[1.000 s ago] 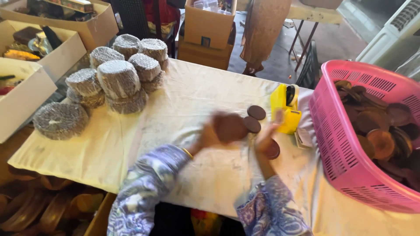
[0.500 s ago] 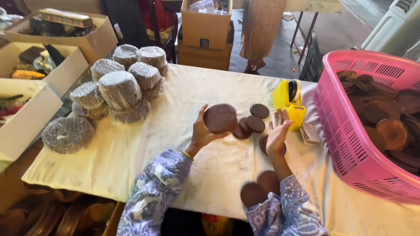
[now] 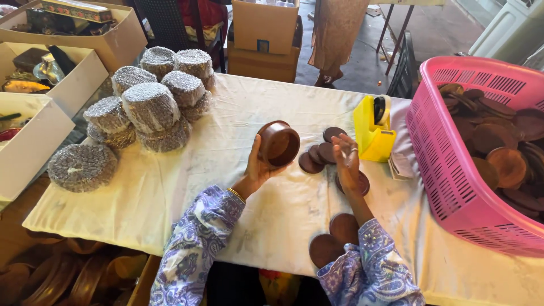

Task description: The person takes round wooden discs from a pink basket and fits them as lids onto small wooden pots, pressing them in place by hand. The person then wipes the wooden discs with a small pad and sets them on the table.

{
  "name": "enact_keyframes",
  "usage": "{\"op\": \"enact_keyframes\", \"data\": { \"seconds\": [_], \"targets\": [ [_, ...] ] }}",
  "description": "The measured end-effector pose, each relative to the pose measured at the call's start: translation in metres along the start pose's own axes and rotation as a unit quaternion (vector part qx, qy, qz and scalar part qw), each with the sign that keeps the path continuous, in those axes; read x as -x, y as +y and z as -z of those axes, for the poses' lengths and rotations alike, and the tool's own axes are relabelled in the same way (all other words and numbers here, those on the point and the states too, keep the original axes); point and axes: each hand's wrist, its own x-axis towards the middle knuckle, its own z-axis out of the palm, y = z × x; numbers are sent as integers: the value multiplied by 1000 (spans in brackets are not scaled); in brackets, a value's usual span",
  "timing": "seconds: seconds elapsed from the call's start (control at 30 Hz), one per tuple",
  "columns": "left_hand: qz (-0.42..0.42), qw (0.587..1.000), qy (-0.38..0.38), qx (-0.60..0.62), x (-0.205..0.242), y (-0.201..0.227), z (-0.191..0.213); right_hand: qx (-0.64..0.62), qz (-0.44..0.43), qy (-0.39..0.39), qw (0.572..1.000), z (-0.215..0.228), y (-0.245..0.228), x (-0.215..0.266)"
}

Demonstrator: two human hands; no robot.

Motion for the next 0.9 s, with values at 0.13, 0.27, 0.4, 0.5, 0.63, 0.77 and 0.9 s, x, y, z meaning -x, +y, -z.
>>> {"op": "enact_keyframes", "data": {
  "seconds": [0.13,0.27,0.4,0.5,0.63,0.77,0.9],
  "targets": [
    [123,983,-25,131,-48,-51,56,42,-102,-130,985,0,8,5],
    [142,987,54,57,-67,-66,87,129,-53,-164,976,-12,-19,10],
    [58,984,94,-142,-33,-37,48,138,-36,-173,975,-8,-15,8],
    [-162,906,61,-386,-5,-46,18,226,-42,-183,956,5,-31,1],
    [-307,754,-330,-477,96,-39,-78,315,-118,-322,885,45,-71,-7],
    [-383,582,-442,-565,137,-72,-84,382,-122,-431,808,57,-134,27],
    [-393,580,-421,-576,137,-83,-78,445,-47,-504,738,70,-135,69]
  ]
}}
